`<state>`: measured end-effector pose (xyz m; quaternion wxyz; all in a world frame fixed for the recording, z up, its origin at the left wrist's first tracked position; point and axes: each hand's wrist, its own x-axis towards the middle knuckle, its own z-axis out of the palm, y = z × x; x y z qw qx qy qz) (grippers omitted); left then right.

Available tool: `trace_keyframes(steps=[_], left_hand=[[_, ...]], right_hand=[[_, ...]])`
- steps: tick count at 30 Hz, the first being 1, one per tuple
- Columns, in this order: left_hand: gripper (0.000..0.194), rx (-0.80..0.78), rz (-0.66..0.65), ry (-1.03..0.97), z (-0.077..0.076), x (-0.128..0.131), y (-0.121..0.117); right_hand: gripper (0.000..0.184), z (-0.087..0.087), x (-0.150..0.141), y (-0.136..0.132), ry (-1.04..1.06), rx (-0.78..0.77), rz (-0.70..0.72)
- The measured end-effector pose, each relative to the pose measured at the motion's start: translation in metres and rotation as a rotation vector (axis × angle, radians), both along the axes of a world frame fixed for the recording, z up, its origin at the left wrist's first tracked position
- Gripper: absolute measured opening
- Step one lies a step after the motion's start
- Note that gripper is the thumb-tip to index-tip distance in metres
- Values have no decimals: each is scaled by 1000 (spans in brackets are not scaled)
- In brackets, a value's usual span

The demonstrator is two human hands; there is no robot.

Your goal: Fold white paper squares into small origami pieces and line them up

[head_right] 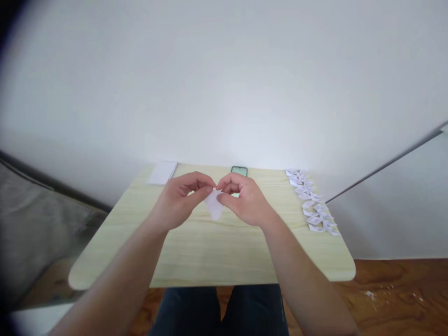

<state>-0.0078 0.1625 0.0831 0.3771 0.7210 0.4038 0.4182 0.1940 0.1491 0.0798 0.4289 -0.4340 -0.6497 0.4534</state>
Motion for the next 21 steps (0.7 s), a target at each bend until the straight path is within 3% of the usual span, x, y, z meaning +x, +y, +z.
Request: trace_keyframes(steps=[3, 7, 12, 21], left_hand=[[9, 9, -37, -157, 20, 11, 34], [8, 23, -89, -234, 31, 19, 58], [22, 67, -220, -213, 32, 19, 63], [12, 14, -272, -275, 24, 18, 59]], right_hand=[[18, 22, 0, 23, 161, 58, -146], [22, 35, 5, 48, 351, 94, -175], [21, 35, 16, 56, 398, 10, -93], [20, 34, 14, 53, 419, -55, -41]])
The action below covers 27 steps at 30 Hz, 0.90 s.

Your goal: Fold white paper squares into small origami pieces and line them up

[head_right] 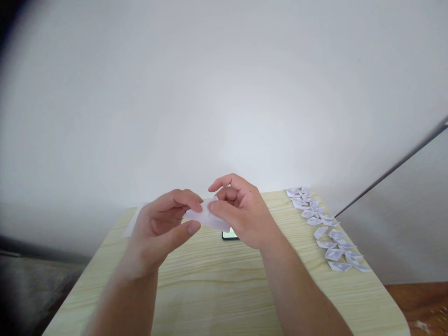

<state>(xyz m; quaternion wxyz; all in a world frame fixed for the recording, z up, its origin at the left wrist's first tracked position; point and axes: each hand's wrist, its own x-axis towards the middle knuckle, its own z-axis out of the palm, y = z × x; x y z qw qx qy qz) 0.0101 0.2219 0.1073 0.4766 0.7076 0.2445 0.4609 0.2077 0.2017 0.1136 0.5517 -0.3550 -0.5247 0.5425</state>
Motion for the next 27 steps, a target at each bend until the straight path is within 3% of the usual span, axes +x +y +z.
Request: trace_keyframes(steps=[13, 17, 21, 27], left_hand=[[15, -49, 37, 7, -4, 2, -1], [9, -112, 91, -43, -1, 5, -2], [15, -188, 100, -150, 3, 6, 0], [22, -246, 98, -264, 7, 6, -1]], right_hand=[[14, -4, -4, 5, -21, 8, -28], [8, -4, -6, 5, -23, 50, -54], [4, -4, -5, 5, -36, 89, -35], [22, -5, -3, 4, 28, 121, 74]])
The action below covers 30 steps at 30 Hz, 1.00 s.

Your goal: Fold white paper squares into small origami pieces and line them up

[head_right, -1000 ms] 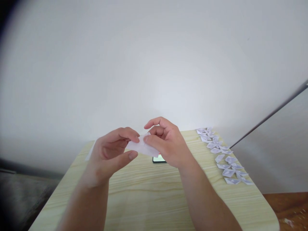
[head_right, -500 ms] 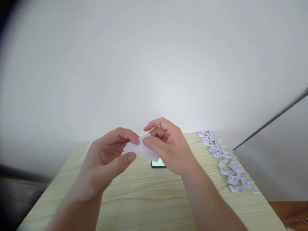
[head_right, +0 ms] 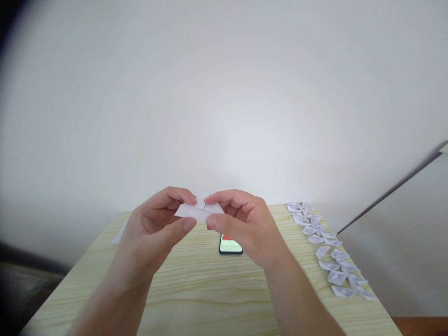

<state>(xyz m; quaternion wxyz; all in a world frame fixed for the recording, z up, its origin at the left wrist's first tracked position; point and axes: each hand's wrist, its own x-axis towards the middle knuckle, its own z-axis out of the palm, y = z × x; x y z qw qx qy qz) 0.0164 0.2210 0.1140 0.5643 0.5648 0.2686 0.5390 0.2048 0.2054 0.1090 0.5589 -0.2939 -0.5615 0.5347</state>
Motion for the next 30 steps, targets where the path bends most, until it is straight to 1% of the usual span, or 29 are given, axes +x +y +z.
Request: trace_keyframes(steps=[3, 5, 10, 13, 19, 23, 26, 30], left_hand=[[26, -7, 9, -24, 2, 0, -1], [26, -11, -6, -9, 3, -1, -1], [22, 8, 50, -11, 3, 2, -2], [23, 16, 63, -26, 4, 4, -4], [23, 3, 31, -3, 6, 1, -4], [23, 3, 34, -17, 6, 0, -4], [23, 6, 30, -21, 6, 1, -4], [21, 17, -14, -46, 7, 4, -5]], right_hand=[[37, 1, 0, -3, 48, -23, 72], [39, 1, 0, -4, 56, -41, 84], [36, 1, -2, -5, 54, -32, 38], [36, 1, -2, -5, 53, -32, 28], [37, 4, -5, -7, 34, -56, -14], [35, 7, -5, -9, 12, -85, -35], [32, 6, -6, -8, 11, -62, -50], [26, 3, -8, -6, 57, -23, -48]])
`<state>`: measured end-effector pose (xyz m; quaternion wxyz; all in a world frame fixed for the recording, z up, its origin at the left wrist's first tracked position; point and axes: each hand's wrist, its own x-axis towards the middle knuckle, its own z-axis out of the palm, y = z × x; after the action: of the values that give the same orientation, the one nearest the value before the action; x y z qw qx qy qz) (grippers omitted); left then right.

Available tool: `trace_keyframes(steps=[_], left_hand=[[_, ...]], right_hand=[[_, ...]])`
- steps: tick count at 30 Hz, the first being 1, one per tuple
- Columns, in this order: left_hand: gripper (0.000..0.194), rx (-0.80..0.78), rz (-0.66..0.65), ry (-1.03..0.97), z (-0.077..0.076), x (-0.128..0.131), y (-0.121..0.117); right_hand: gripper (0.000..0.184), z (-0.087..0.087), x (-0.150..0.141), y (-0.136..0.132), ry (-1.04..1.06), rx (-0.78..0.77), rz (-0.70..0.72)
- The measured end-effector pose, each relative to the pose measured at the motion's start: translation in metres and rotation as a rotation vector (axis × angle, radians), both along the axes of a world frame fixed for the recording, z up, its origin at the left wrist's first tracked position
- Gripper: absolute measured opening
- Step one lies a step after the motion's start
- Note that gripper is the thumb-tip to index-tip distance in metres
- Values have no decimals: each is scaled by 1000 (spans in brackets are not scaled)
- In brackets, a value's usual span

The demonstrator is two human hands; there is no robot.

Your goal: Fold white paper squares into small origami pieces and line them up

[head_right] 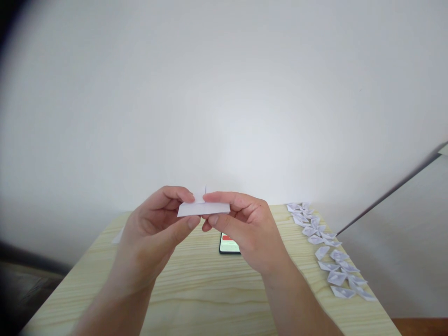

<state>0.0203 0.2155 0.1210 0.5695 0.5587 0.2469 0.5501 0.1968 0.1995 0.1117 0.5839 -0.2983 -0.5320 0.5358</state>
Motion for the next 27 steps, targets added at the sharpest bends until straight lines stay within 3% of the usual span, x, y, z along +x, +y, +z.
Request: trace_keyframes(steps=[6, 20, 27], left_hand=[[20, 9, 29, -10, 1, 3, 0], [11, 62, 32, -42, -11, -2, 5], [10, 96, 55, -23, -8, 1, 3]], right_hand=[[26, -1, -1, 0, -4, -13, -14], [19, 15, -2, -13, -211, -39, -93], [23, 14, -3, -12, -169, 7, -85]])
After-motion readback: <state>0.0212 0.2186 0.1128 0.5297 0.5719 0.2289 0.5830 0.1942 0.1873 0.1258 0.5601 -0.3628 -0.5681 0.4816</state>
